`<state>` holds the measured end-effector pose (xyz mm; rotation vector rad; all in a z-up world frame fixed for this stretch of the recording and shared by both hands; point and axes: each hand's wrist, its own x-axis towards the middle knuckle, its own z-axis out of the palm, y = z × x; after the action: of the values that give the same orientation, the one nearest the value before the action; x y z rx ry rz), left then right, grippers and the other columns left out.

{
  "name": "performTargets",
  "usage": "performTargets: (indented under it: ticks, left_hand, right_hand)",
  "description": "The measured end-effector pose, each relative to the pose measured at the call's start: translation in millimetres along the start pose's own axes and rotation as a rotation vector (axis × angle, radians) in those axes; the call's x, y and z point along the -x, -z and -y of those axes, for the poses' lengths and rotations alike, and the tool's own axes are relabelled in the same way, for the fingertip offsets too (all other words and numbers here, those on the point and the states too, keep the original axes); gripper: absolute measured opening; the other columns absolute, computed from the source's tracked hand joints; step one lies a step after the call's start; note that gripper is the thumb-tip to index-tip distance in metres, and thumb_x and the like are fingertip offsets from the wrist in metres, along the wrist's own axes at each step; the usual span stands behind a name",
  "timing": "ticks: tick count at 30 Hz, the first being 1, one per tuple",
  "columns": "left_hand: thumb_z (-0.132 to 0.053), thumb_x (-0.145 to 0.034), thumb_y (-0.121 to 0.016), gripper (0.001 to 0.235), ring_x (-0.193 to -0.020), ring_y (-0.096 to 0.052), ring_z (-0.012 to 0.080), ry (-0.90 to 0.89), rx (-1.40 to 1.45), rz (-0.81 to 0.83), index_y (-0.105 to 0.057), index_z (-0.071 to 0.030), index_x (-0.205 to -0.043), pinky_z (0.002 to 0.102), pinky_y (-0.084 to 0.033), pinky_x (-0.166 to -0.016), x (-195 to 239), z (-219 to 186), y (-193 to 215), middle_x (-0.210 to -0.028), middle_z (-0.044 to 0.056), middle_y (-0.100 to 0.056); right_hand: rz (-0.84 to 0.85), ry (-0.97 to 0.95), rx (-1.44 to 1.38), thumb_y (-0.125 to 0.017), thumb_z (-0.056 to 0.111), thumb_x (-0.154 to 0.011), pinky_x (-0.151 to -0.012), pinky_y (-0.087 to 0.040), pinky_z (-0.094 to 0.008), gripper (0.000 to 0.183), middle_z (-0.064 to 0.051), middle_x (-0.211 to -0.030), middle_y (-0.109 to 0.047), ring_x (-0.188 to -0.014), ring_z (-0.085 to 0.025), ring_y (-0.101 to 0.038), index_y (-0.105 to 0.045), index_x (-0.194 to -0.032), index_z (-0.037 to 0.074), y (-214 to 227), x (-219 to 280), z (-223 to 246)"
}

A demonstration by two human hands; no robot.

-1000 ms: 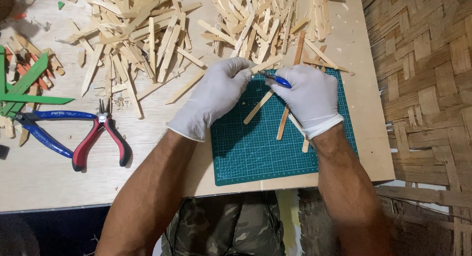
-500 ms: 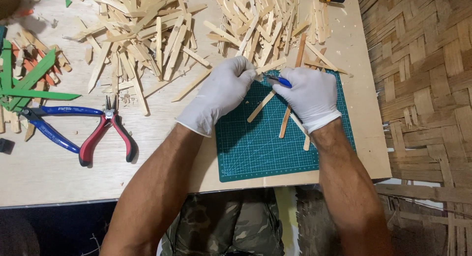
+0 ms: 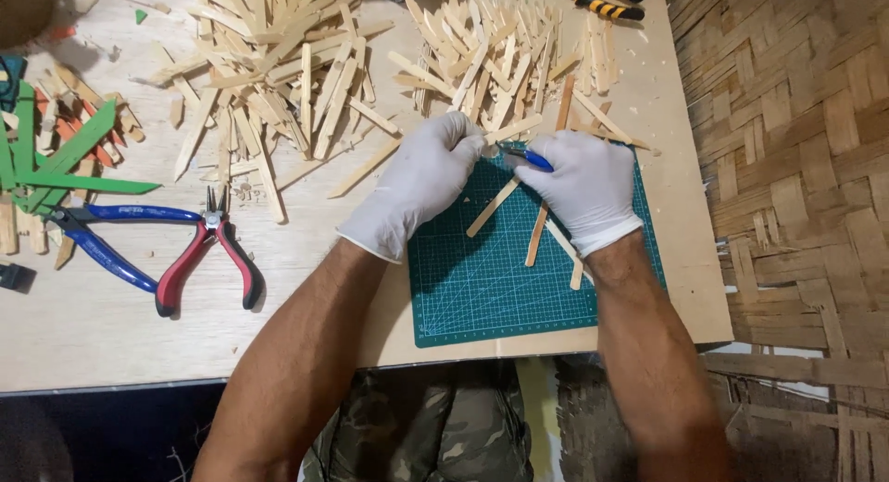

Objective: Trimming the ends of small bamboo sticks using a hand cutter on a green cutting mat.

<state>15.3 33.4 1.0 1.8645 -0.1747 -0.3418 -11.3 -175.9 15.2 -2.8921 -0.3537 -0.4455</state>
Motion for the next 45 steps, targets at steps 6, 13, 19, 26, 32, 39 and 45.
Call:
performTargets:
  ticks: [6, 13, 19, 26, 32, 39, 45]
  left_hand:
    - [-0.02, -0.1, -0.058, 0.017, -0.084, -0.069, 0.0268, -0.067, 0.047, -0.03, -0.071, -0.009, -0.099, 0.042, -0.054, -0.081, -0.3, -5.3, 6.5, -0.075, 0.01, -0.065]
    - [-0.018, -0.1, -0.057, 0.016, -0.073, -0.065, 0.0201, -0.066, -0.011, 0.022, -0.07, -0.01, -0.096, 0.037, -0.054, -0.074, 9.8, -27.2, 1.1, -0.068, 0.004, -0.061]
    - [-0.019, -0.1, -0.06, 0.017, -0.065, -0.067, 0.0184, -0.056, -0.045, 0.028, -0.073, -0.008, -0.103, 0.031, -0.055, -0.065, 5.9, -24.2, -4.8, -0.066, 0.008, -0.065]
    - [-0.049, -0.102, -0.046, 0.054, -0.082, -0.071, 0.0237, -0.002, 0.02, 0.018, -0.069, -0.008, -0.128, 0.042, -0.056, -0.083, 15.9, -51.8, 4.8, -0.079, 0.012, -0.073]
    - [-0.036, -0.098, -0.057, 0.038, -0.075, -0.064, 0.0178, -0.047, 0.267, -0.156, -0.073, -0.004, -0.11, 0.031, -0.054, -0.075, 17.7, -49.6, -3.3, -0.078, 0.009, -0.07]
    - [-0.012, -0.087, -0.081, 0.038, -0.074, -0.06, 0.0107, -0.202, 0.623, -0.216, -0.075, -0.005, -0.123, 0.023, -0.057, -0.068, 10.0, -32.8, -27.4, -0.093, 0.011, -0.076]
    - [-0.013, -0.09, -0.078, 0.016, -0.064, -0.054, 0.0072, -0.199, 0.642, -0.325, -0.08, -0.004, -0.104, 0.02, -0.048, -0.061, 4.9, -28.6, -23.6, -0.079, 0.005, -0.073]
  right_hand:
    - [-0.124, -0.115, -0.407, -0.092, 0.023, -0.083, -0.066, -0.053, -0.03, 0.015, -0.008, -0.077, -0.073, -0.078, -0.027, -0.074, -0.08, -0.092, 0.018, -6.4, 1.2, -18.8]
    - [-0.13, -0.659, -1.21, -0.081, 0.018, -0.09, -0.044, -0.059, -0.027, 0.015, -0.009, -0.067, -0.071, -0.053, -0.016, -0.071, -0.072, -0.097, 0.008, 4.9, -15.3, 1.0]
    - [-0.13, -0.667, -1.334, -0.087, 0.007, -0.084, -0.052, -0.062, -0.032, 0.015, -0.01, -0.066, -0.067, -0.055, -0.018, -0.069, -0.072, -0.084, 0.005, 1.6, -13.5, -2.3]
    - [-0.207, -0.75, -1.426, -0.085, 0.007, -0.081, -0.05, -0.061, -0.035, 0.017, -0.013, -0.065, -0.065, -0.052, -0.021, -0.066, -0.069, -0.087, 0.004, -2.9, -15.8, -18.0]
    - [-0.284, -0.832, -1.561, -0.084, 0.009, -0.083, -0.054, -0.062, -0.036, 0.021, -0.011, -0.069, -0.065, -0.055, -0.02, -0.066, -0.065, -0.091, 0.005, 4.9, -20.2, -9.7]
    - [-0.261, -0.822, -1.587, -0.084, 0.011, -0.085, -0.056, -0.065, -0.037, 0.02, -0.013, -0.071, -0.068, -0.055, -0.022, -0.069, -0.068, -0.089, 0.001, -5.9, -19.5, 3.4]
    - [-0.22, -0.765, -1.545, -0.083, 0.011, -0.086, -0.054, -0.064, -0.037, 0.016, -0.015, -0.071, -0.07, -0.055, -0.021, -0.069, -0.07, -0.088, 0.002, 5.8, -15.9, 18.4]
